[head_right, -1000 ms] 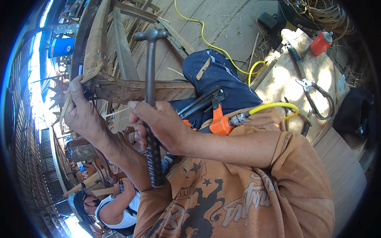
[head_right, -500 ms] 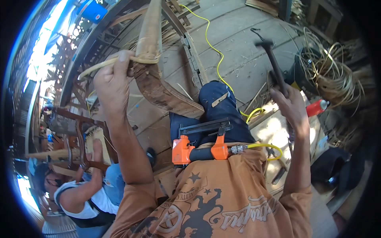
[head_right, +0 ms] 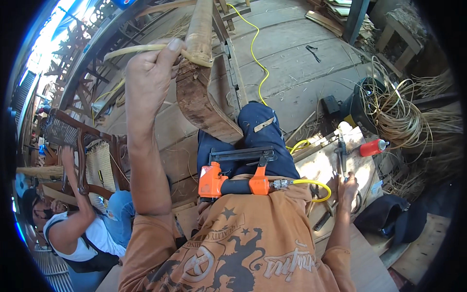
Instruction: Attaching rattan strips to a wooden chair frame using tools like a hammer, pliers, and a staple gun.
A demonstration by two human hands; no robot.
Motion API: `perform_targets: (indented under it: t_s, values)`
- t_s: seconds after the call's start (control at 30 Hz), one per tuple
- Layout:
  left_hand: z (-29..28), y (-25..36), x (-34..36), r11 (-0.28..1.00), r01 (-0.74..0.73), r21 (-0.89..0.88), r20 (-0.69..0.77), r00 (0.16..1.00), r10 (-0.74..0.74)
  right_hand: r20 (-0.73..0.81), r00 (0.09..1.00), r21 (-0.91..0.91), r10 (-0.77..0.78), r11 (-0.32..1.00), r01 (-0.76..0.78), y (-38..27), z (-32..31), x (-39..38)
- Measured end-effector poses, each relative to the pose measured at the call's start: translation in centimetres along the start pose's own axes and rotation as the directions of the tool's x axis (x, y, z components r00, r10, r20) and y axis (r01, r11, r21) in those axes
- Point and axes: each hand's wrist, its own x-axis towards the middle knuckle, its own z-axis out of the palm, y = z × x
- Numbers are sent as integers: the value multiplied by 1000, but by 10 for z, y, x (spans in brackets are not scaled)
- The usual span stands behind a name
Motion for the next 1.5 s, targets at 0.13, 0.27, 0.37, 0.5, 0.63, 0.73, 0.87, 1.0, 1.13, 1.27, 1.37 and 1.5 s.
perform_targets:
  t_s: [0.13,0.27,0.37,0.5,0.63,0.73,0.87,1.0,1.13,1.27,1.37,1.5]
  values:
    - [9,-11,6,985,-166,-47,12,986,167,-20,993,525,-120,844,112,-64,-57,31]
    - [10,-26,10,981,-154,-114,66,985,163,-21,954,834,-300,521,182,-168,-94,21]
    - [9,-27,13,979,-162,-126,75,982,172,-15,888,834,-459,484,265,-233,-115,-1]
    - [2,-17,15,988,-124,-96,153,979,137,173,743,882,-646,438,175,-288,-124,-37]
    - [-2,-5,13,981,192,37,206,959,-196,213,307,727,-928,360,585,-306,-106,-78]
    - [3,-1,4,983,15,-184,84,996,1,331,237,656,-913,404,638,-301,-91,-95]
    - [0,-4,-9,996,-50,-74,6,999,50,403,201,558,-893,414,719,-298,-83,-104]
    - [-3,-9,-17,996,-50,-76,-14,999,49,470,162,528,-868,423,737,-302,-87,-104]
    - [-1,-14,-20,975,-173,-143,-53,985,167,487,167,518,-857,438,735,-304,-87,-103]
    - [0,-18,-17,974,-158,-160,-51,987,152,513,151,527,-845,449,722,-305,-85,-101]
    - [0,-20,-15,973,-159,-165,-59,987,152,473,159,657,-867,467,591,-311,-94,-92]
    - [1,-20,-18,970,-111,-215,-45,994,104,169,590,907,-789,359,219,-340,-125,-62]
